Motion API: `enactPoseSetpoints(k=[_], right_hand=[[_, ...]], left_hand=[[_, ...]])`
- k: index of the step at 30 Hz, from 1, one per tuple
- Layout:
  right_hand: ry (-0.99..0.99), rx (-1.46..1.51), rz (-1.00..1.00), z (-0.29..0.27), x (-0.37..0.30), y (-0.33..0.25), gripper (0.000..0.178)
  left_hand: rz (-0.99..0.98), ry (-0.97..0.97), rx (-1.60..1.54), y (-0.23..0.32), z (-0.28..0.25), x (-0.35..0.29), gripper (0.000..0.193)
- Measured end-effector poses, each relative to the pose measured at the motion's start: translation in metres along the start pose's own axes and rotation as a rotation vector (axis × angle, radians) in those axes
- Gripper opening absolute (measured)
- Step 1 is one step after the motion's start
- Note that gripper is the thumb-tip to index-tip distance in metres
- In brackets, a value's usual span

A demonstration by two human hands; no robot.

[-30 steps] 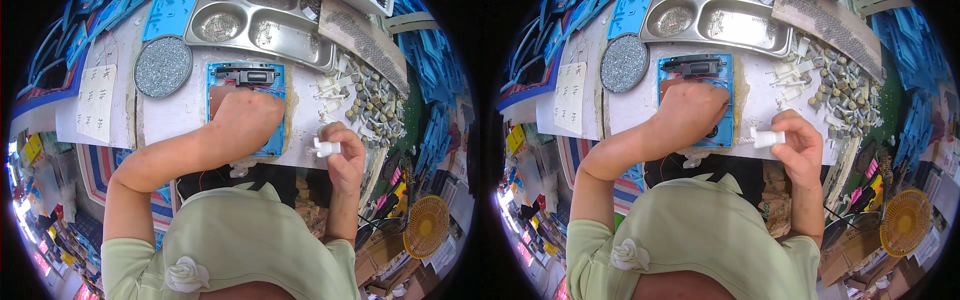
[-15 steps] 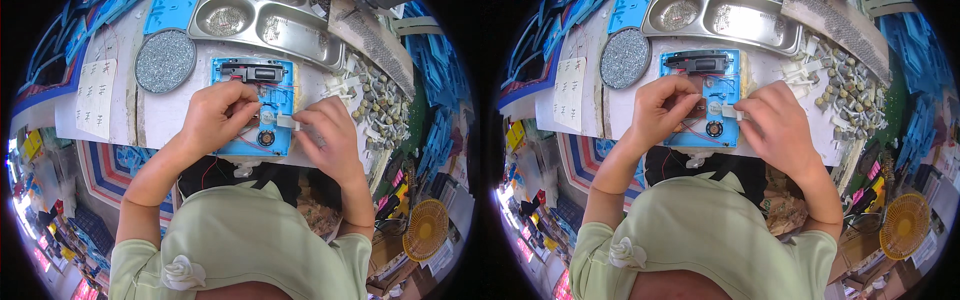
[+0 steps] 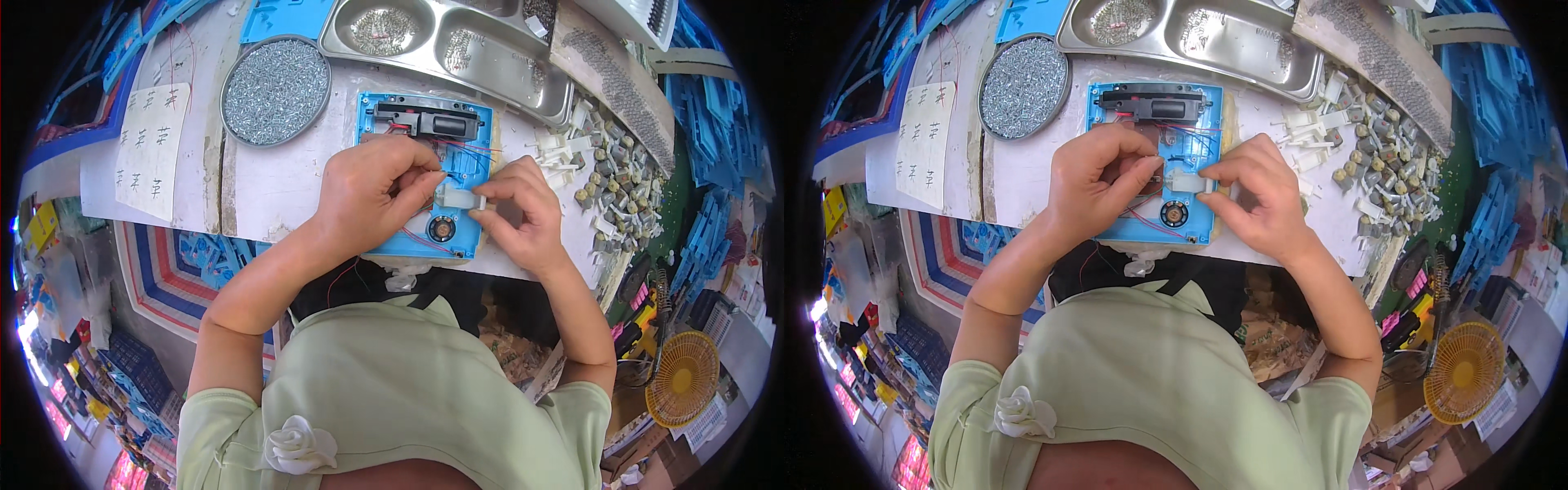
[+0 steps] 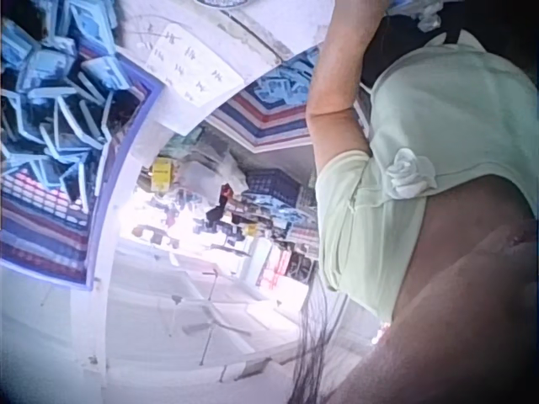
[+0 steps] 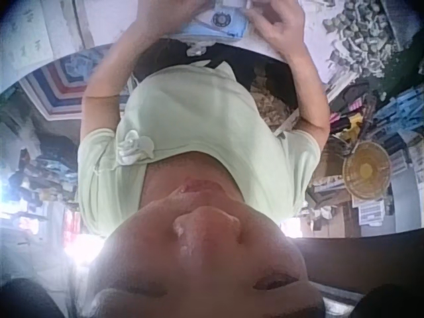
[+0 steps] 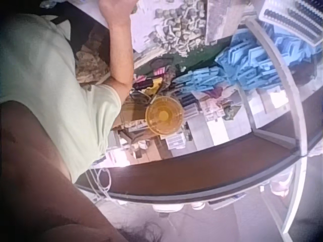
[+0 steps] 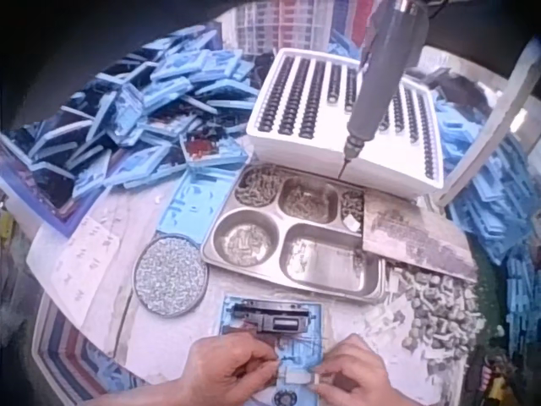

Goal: The recorder is assembling an electronic device by soldering components, installing a speaker and board, and securing the blue plastic housing with screws.

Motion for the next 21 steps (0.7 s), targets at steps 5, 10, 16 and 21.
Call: enactPoseSetpoints(k=[5, 10, 16, 21], right_hand=[[-0.225, -0.348, 0.031, -0.009, 0.021, -0.030, 0.024], [-0.242, -0.462, -0.025, -0.009, 0.020, -0.044, 0.028], [0.244, -0.555, 0.201, -0.076, -0.026, -0.006, 0.029], [0.219, -1.022, 0.406, -0.134, -0.058, 0.031, 0.022]], left_hand=[[-0.014, 0.009, -0.001, -0.001, 0.000, -0.001, 0.012], [-0.043, -0.025, -0.013, 0.001, 0.001, 0.002, 0.012], [-0.015, -0.031, 0.073, 0.011, -0.001, 0.002, 0.011], [0.078, -0.105, 0.105, 0.012, 0.000, 0.008, 0.011]])
Point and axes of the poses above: each hand's wrist, its own x-axis towards the middle knuckle, its own z-axis out of the palm, y = z × x, the point moved 1 cm from there along x, towards the middle knuckle, and after that the axes turned 2 degrees about y, right-handed, at the moved point
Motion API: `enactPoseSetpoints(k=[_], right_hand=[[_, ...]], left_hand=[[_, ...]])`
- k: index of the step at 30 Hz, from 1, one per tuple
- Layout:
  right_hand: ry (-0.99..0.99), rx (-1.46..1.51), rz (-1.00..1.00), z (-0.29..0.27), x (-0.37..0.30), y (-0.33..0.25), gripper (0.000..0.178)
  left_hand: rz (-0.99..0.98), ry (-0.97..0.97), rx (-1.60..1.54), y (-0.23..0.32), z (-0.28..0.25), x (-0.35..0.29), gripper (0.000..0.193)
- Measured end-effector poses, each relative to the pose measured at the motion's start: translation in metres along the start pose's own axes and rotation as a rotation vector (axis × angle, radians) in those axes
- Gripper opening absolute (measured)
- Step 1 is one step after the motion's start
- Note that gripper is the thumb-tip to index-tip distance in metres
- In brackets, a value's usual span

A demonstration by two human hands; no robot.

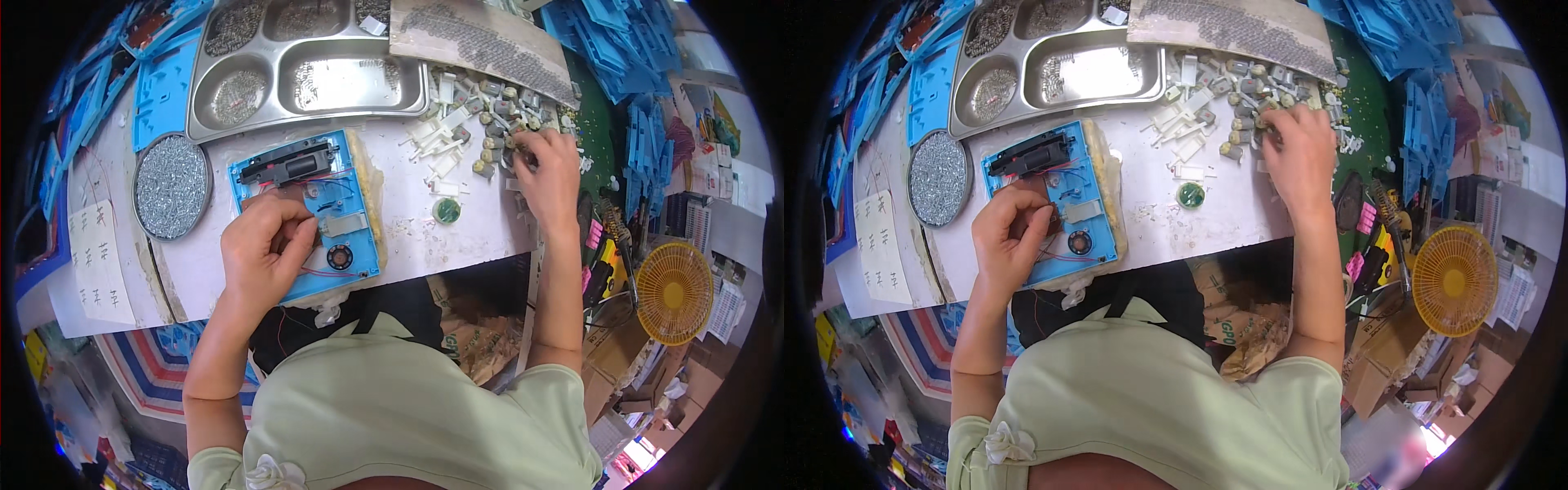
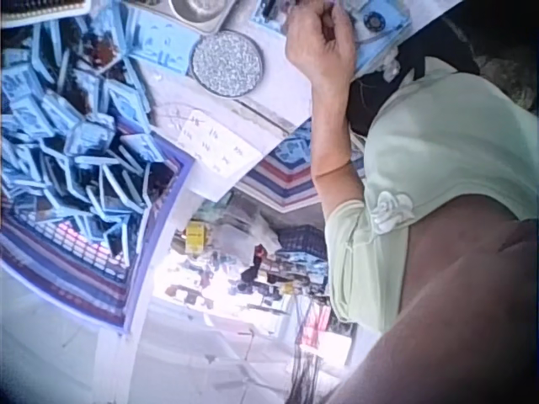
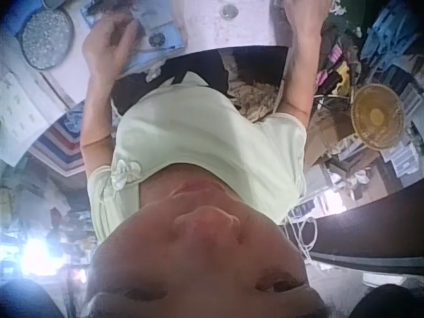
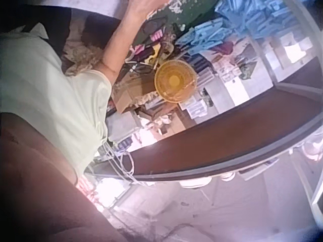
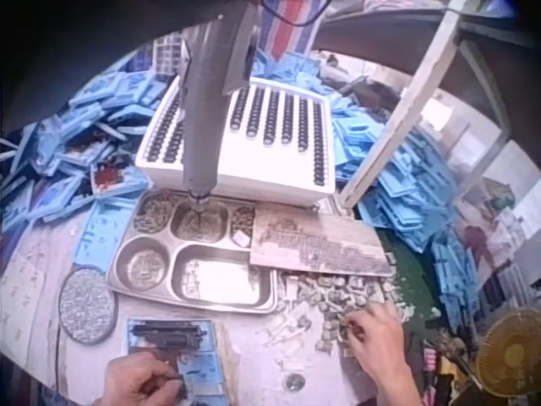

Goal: The recorder is assembling an electronic device by soldering components, installing a speaker and board, and securing the blue plastic housing with screws.

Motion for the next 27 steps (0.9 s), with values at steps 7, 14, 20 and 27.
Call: enactPoseSetpoints(k=[7, 14, 20, 27], right_hand=[[0.049, -0.103, -0.026, 0.013, 0.003, 0.003, 0.017], [0.056, -0.100, -0.157, 0.016, 0.005, 0.010, 0.018], [0.096, 0.408, -0.061, -0.010, -0.002, -0.038, 0.021], [-0.283, 1.635, 0.339, -0.019, -0.029, -0.082, 0.028]], left_hand=[[-0.004, -0.052, 0.006, -0.001, -0.005, 0.002, 0.008], [0.078, -0.225, 0.034, 0.038, -0.004, 0.031, 0.008], [0.212, -0.277, -0.042, 0.066, 0.029, 0.070, 0.020], [0.093, -0.538, -0.307, 0.061, 0.051, 0.104, 0.022]])
Point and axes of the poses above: each hand's wrist, its own x-axis towards the middle knuckle, its own z-axis out of the palm, y = z × x, the point moved 1 cm from there along x, towards the middle knuckle, and after that the axes turned 2 degrees about y, right-handed, at the moved point
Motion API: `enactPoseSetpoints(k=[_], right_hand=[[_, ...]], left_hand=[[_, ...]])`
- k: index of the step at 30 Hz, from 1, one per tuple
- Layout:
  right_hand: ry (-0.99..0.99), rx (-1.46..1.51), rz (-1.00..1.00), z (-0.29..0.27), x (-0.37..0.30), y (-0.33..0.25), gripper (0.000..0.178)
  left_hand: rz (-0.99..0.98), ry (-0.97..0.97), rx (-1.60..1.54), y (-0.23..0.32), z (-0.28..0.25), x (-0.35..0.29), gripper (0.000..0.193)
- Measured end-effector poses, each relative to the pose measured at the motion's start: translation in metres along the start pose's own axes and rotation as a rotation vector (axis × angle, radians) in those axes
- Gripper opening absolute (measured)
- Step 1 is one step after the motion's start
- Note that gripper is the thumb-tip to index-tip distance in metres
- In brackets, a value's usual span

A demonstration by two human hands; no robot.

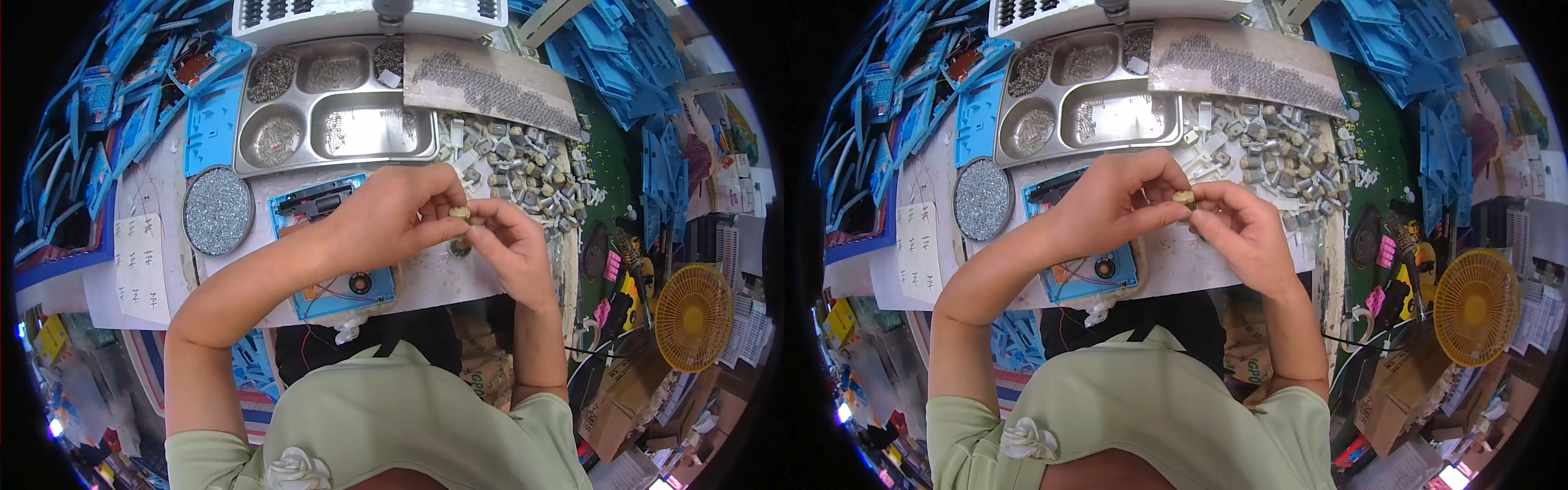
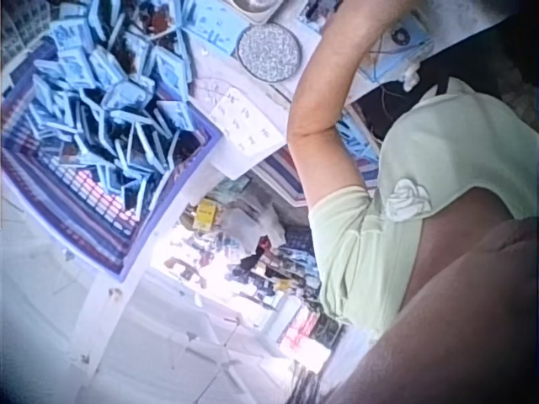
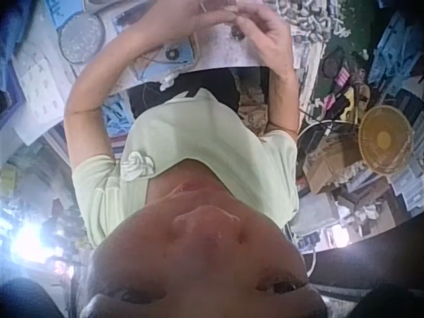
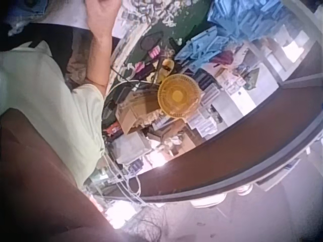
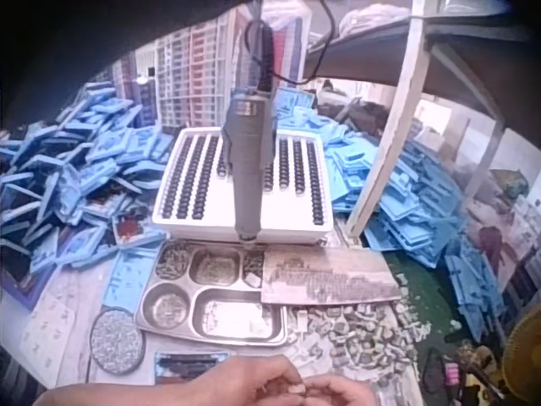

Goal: The recorder is assembling an electronic device by soldering components, installing a speaker and board, and securing the blue plastic housing with screws.

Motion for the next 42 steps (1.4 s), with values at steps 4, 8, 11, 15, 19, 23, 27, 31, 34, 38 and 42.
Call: enactPoseSetpoints(k=[4, 8, 11, 15, 19, 23, 27, 31, 34, 38, 42], right_hand=[[0.211, -0.023, -0.131, 0.014, -0.004, 0.003, 0.028], [0.367, 0.027, -0.179, 0.002, 0.000, 0.023, 0.019], [0.413, 0.074, -0.203, -0.016, 0.001, 0.029, 0.011], [0.412, -0.016, -0.153, -0.048, -0.010, 0.033, 0.009], [0.397, -0.150, -0.036, -0.059, -0.030, 0.039, 0.007], [0.381, -0.571, 0.072, -0.061, -0.057, 0.047, 0.007], [0.278, -0.842, 0.170, -0.061, -0.065, 0.036, 0.016], [0.143, -0.872, 0.185, -0.061, -0.061, 0.019, 0.037], [0.066, -0.710, -0.022, -0.061, -0.059, 0.030, 0.046], [0.161, -0.463, 0.072, -0.044, -0.049, 0.040, 0.043], [0.063, -0.614, 0.116, -0.038, -0.032, 0.030, 0.041]], left_hand=[[-0.115, 0.076, -0.112, 0.001, 0.005, 0.004, 0.016], [-0.290, 0.048, -0.439, -0.011, 0.019, 0.022, 0.020], [-0.313, -0.249, -0.372, -0.012, 0.010, 0.052, 0.023], [0.004, 0.131, 0.417, -0.063, -0.014, 0.114, 0.022], [0.049, 0.183, 0.716, -0.079, -0.016, 0.141, 0.019], [0.046, 0.158, 0.778, -0.083, -0.010, 0.145, 0.017], [0.124, 0.189, 0.821, -0.085, -0.008, 0.146, 0.018], [0.172, 0.284, 0.707, -0.096, -0.013, 0.148, 0.020], [0.305, 0.384, 0.723, -0.089, -0.008, 0.143, 0.016], [0.388, 0.330, 0.652, -0.038, 0.001, 0.098, 0.012], [0.323, 0.241, 0.453, 0.010, 0.005, 0.024, 0.010]])
Point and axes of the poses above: each hand's wrist, its own x-axis towards the middle knuckle, its own z-axis out of the palm, y = z × x, the point moved 1 cm from there along x, towards the middle knuckle, and after that the axes turned 2 degrees about y, right-handed, at the moved point
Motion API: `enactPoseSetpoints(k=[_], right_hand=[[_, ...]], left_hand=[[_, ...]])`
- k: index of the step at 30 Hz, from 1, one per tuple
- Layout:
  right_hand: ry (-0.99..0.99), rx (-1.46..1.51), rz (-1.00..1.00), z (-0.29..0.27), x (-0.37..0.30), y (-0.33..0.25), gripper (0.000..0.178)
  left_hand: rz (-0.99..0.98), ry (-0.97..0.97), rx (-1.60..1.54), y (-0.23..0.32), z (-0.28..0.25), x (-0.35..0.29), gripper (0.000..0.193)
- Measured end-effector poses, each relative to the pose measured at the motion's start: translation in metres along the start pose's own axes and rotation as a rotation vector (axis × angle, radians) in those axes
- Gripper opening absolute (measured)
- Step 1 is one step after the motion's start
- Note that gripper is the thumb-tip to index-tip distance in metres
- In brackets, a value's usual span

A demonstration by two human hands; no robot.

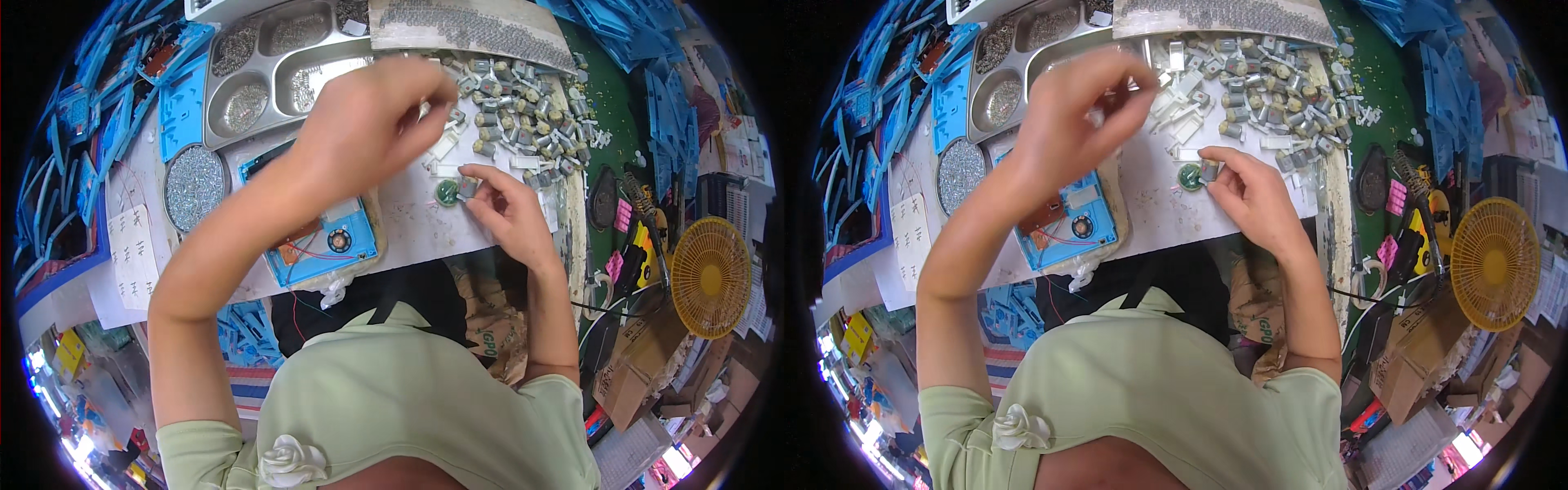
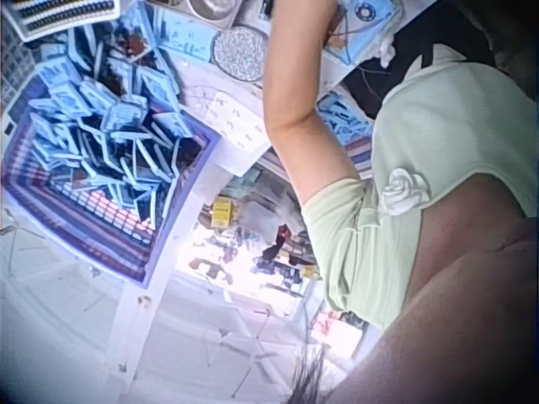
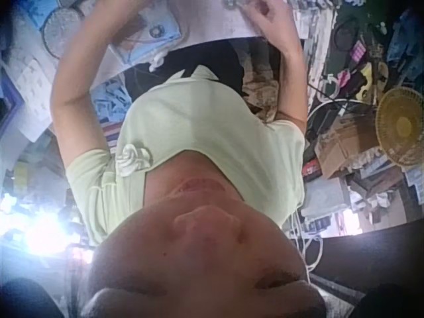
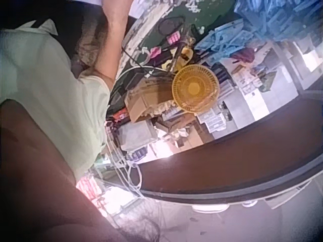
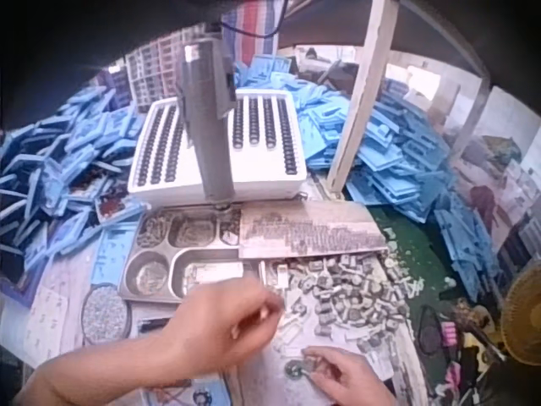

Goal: The recorder is assembling an electronic device by soldering components, installing a speaker and board, and securing the blue plastic housing with screws.

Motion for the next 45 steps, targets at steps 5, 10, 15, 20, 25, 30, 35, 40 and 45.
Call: enactPoseSetpoints(k=[5, 10, 15, 20, 25, 30, 35, 40, 45], right_hand=[[-0.041, -0.421, -0.251, 0.002, 0.014, -0.016, 0.041], [-0.027, -0.723, -0.490, 0.016, 0.020, -0.022, 0.043], [-0.123, -0.050, -0.045, 0.002, 0.015, -0.035, 0.047], [-0.246, 0.652, 0.045, 0.061, 0.001, -0.059, 0.049], [-0.367, 0.799, 0.073, 0.083, 0.008, -0.058, 0.049], [-0.403, 0.799, 0.107, 0.084, 0.012, -0.059, 0.049], [-0.352, 0.676, 0.071, 0.084, 0.009, -0.063, 0.049], [-0.136, 0.178, -0.323, 0.087, 0.003, -0.068, 0.043], [-0.075, -0.154, -0.717, 0.079, 0.006, -0.086, 0.041]], left_hand=[[-0.350, -0.113, -0.306, 0.025, -0.032, -0.074, 0.013], [-0.522, -0.008, -0.438, 0.034, -0.028, -0.124, 0.013], [-0.694, 0.092, -0.529, 0.041, -0.021, -0.146, 0.011], [-0.761, 0.122, -0.569, 0.042, -0.014, -0.149, 0.025], [-0.759, 0.167, -0.607, 0.039, -0.015, -0.152, 0.033], [-0.810, 0.096, -0.623, 0.038, -0.019, -0.153, 0.033], [-0.788, 0.099, -0.609, 0.037, -0.018, -0.154, 0.034], [-0.694, 0.169, -0.618, 0.035, -0.015, -0.160, 0.036], [-0.292, 0.217, -0.153, 0.032, -0.014, -0.163, 0.028]])
Point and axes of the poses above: each hand's wrist, its own x-axis towards the middle knuckle, its own z-axis out of the palm, y = z × x, the point moved 1 cm from there along x, towards the middle knuckle, and after that the axes turned 2 degrees about y, right-handed, at the moved point
